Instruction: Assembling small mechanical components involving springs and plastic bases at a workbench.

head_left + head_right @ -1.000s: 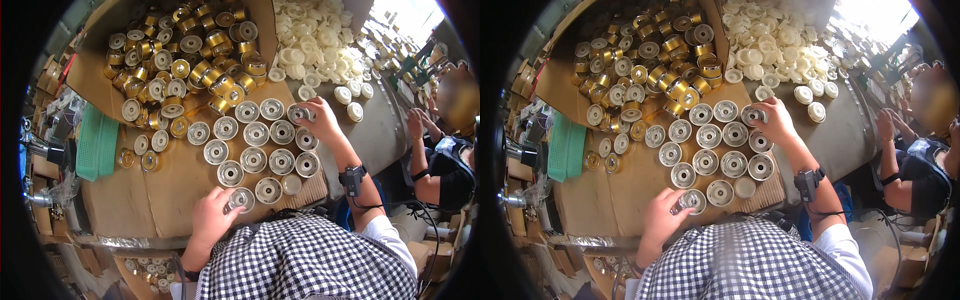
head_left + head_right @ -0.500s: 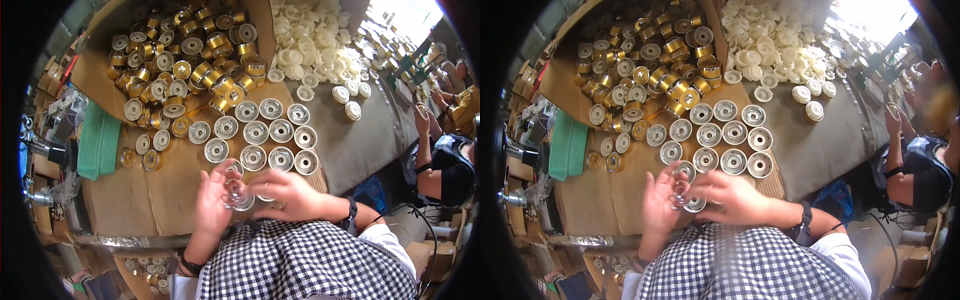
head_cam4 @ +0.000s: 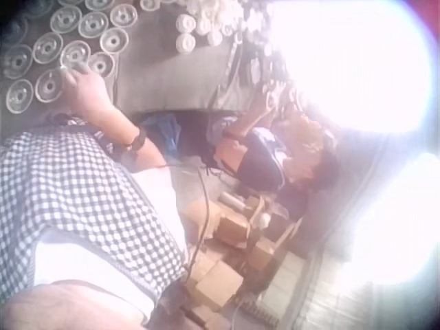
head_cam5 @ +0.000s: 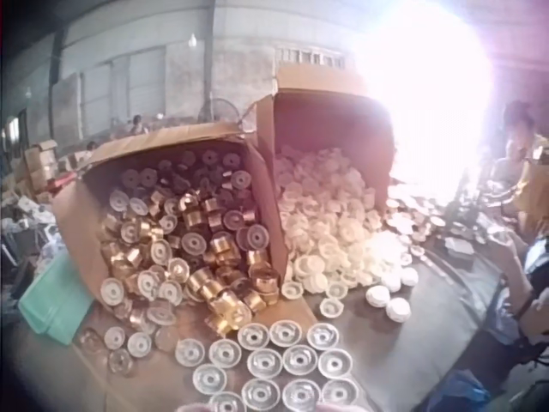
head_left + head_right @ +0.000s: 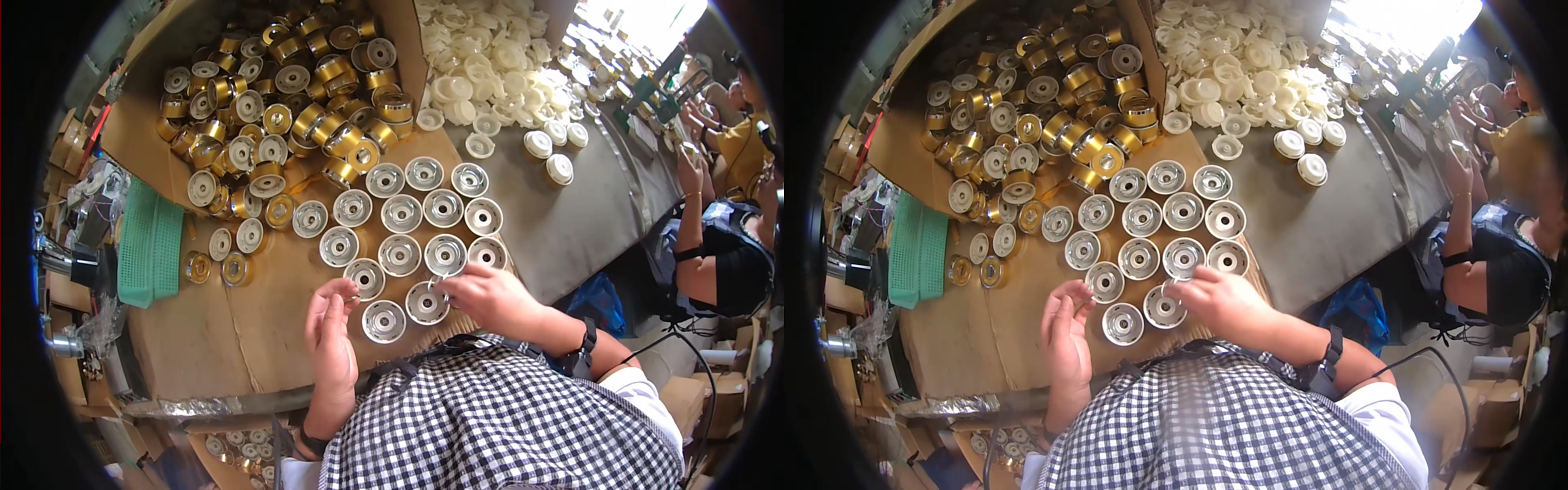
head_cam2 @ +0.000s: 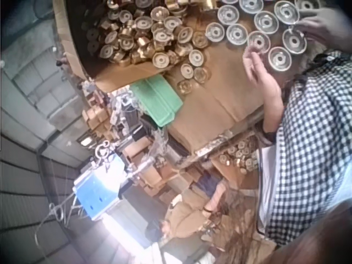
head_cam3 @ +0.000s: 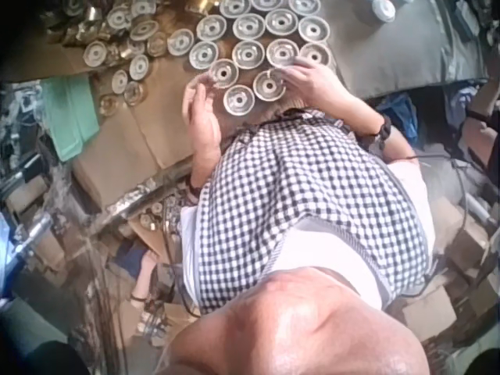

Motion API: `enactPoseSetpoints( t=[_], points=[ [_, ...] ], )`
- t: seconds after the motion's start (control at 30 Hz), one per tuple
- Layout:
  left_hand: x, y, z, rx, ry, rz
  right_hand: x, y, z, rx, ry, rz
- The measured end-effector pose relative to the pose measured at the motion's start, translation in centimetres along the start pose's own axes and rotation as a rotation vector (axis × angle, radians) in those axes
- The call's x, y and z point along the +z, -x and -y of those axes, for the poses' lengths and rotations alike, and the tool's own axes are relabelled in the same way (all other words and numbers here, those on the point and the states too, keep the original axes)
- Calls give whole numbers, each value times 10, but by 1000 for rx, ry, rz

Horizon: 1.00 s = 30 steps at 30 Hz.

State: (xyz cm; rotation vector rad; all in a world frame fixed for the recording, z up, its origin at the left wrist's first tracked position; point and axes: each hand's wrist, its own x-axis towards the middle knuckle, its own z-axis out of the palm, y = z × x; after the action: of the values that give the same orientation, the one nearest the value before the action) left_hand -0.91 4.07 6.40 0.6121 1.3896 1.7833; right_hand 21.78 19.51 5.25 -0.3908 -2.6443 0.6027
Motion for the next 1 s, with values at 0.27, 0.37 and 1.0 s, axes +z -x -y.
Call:
enactPoseSetpoints(
  t=[0.27,0.37,1.0],
  points=[
    [-7,0,7,38,-127,10,32,3,15,-117,-17,174],
    [-1,2,10,119,-295,95,20,2,9,-57,-84,66],
    [97,-17,40,762,-1267,924,138,435,-129,1455,167,404]
  ],
)
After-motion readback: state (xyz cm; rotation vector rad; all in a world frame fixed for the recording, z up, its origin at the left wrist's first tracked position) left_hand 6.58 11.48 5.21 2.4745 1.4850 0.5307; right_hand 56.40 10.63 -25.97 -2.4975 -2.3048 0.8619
